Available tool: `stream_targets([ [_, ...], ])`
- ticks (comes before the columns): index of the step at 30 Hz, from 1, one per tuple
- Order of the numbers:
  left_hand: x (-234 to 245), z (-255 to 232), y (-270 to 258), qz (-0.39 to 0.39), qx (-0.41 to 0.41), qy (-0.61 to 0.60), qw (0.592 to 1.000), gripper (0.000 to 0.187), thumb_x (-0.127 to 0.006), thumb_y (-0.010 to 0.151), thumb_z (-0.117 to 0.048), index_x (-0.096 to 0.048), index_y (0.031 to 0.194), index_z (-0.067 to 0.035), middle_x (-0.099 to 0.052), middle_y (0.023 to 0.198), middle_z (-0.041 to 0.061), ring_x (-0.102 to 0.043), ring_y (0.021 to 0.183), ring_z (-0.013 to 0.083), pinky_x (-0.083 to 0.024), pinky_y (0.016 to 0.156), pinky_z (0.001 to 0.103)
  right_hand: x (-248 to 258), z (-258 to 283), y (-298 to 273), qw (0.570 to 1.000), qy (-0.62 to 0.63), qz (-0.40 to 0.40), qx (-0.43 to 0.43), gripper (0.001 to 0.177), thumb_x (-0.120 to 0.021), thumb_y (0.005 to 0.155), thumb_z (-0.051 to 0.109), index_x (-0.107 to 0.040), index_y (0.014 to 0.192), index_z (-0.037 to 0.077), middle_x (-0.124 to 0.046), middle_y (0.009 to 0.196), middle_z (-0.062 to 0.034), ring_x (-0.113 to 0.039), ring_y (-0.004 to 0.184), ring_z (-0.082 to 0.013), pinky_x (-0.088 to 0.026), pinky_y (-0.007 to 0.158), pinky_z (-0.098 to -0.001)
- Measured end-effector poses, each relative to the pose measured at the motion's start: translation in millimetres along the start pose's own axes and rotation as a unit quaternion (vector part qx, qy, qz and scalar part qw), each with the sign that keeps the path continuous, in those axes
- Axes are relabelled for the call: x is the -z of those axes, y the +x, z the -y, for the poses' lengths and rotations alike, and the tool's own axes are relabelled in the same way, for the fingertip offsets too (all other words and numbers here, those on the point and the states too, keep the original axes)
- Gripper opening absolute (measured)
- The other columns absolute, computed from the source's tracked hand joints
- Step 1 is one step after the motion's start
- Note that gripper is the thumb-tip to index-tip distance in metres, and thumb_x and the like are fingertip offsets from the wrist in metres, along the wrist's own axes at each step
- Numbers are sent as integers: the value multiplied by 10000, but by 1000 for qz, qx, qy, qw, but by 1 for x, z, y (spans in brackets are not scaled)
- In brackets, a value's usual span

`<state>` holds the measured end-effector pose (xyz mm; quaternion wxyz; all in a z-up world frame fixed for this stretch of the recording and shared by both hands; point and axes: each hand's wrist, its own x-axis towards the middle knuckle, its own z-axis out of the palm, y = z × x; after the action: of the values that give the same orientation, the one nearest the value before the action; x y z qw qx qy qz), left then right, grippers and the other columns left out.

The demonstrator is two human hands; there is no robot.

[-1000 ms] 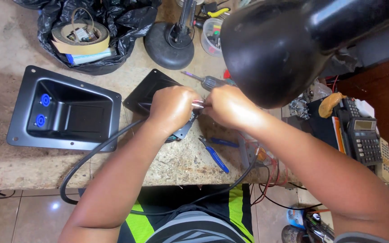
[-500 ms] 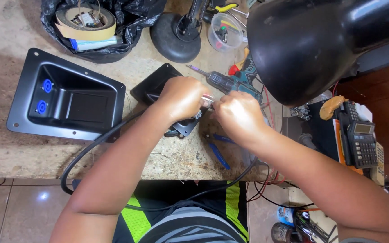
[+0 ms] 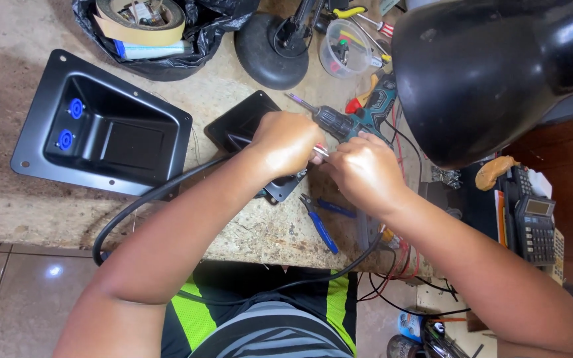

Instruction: Soldering electrical wires to the terminals of a plastic mounting plate on a repair bench.

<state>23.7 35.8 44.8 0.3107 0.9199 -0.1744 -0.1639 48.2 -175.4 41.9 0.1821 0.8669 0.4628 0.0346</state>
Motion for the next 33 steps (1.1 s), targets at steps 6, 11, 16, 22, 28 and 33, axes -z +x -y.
stream_targets([
  [6,-2,-9,-14,-33,3,9,999,392,-701,955,-405,-761,1145,-67,-761,1022,176,-734,1017,362,-530,963,497,35,4,2,970,190,106,-109,181,-715,943,273,-816,981,127,-800,865,-60,-761,984,-275,-438,1128,-499],
  [11,-15,1,-5,-45,-14,15,999,381,-675,951,-435,-776,1095,-97,-772,992,174,-730,1034,387,-528,969,521,34,-11,-18,984,102,128,-77,144,-723,914,253,-810,993,170,-805,847,-40,-770,957,-258,-353,1191,-573],
  [16,-20,4,-2,-59,-12,6,998,361,-695,951,-414,-790,1075,-89,-778,998,184,-731,1035,399,-529,965,525,32,-7,-30,991,73,94,-61,174,-738,881,189,-800,1040,155,-793,912,-51,-744,1025,-268,-332,1168,-663],
  [22,-38,27,23,-102,-65,48,991,345,-767,890,-451,-803,1008,-129,-773,931,149,-744,969,368,-558,893,516,8,23,-20,990,-114,-74,38,497,-886,728,316,-771,1124,38,-736,921,-97,-693,993,-264,-277,1139,-728],
  [28,-33,26,16,-126,-93,54,986,432,-773,871,-478,-791,991,-64,-762,936,190,-738,948,394,-554,892,548,-23,7,-18,966,-121,-196,122,95,-704,894,79,-764,945,26,-665,809,-109,-672,817,-245,-444,1040,-625],
  [33,-40,23,14,-148,-91,57,983,359,-759,896,-393,-791,1006,-53,-751,886,186,-740,909,378,-564,844,546,-16,-1,-20,973,-80,-176,124,98,-735,889,108,-771,945,36,-652,792,-99,-664,811,-245,-403,1087,-627],
])
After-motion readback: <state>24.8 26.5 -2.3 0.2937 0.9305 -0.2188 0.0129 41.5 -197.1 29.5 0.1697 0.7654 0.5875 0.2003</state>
